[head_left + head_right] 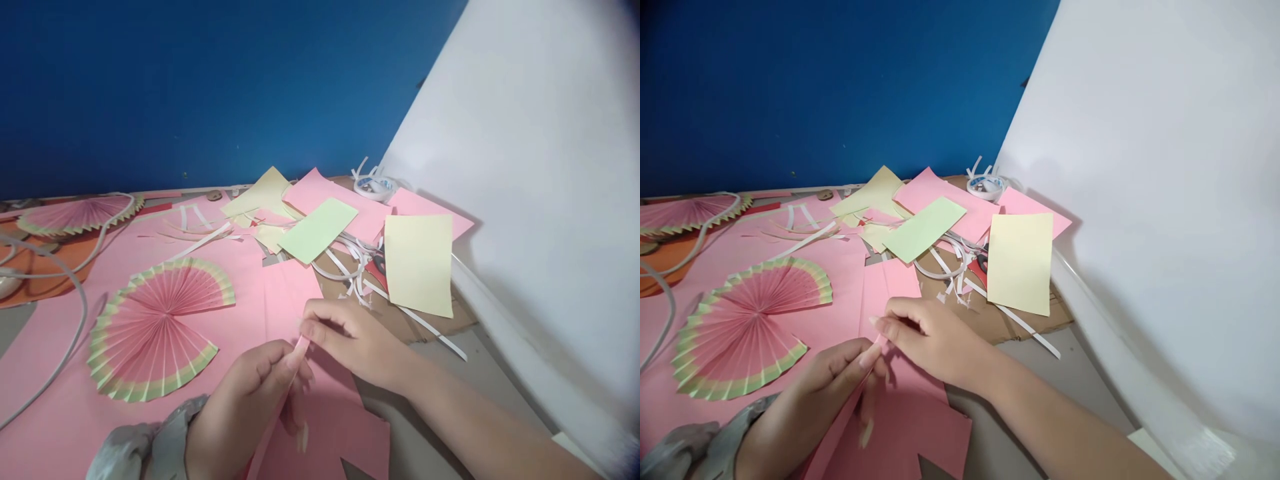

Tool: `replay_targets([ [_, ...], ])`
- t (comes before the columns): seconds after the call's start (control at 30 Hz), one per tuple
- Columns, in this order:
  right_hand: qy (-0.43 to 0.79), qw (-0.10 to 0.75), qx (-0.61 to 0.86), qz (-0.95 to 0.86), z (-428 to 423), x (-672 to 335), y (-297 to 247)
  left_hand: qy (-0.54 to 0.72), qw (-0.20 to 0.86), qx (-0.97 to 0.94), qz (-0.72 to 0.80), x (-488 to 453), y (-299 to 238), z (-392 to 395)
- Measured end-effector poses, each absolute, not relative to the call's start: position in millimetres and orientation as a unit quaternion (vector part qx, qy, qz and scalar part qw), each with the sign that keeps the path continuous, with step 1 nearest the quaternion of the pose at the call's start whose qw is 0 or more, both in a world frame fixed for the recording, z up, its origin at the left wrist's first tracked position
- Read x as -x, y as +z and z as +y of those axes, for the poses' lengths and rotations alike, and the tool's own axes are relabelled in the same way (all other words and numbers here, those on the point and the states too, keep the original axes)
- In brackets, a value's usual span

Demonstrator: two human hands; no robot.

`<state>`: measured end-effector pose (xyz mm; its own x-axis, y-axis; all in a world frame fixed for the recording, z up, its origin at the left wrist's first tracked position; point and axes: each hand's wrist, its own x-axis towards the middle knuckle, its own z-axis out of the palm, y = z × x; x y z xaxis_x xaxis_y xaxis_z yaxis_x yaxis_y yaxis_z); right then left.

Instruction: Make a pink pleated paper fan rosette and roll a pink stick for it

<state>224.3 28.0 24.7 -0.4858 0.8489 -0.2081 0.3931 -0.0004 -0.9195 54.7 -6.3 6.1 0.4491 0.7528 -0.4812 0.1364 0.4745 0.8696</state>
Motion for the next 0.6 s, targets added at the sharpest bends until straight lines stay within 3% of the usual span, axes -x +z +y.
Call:
replay_targets([
  [0.6,0.435,0.282,0.496,-0.696,32.8,-232.5,20.2,0.261,0.721,-0.411,0.493,-54.2,-0.5,-11.1],
])
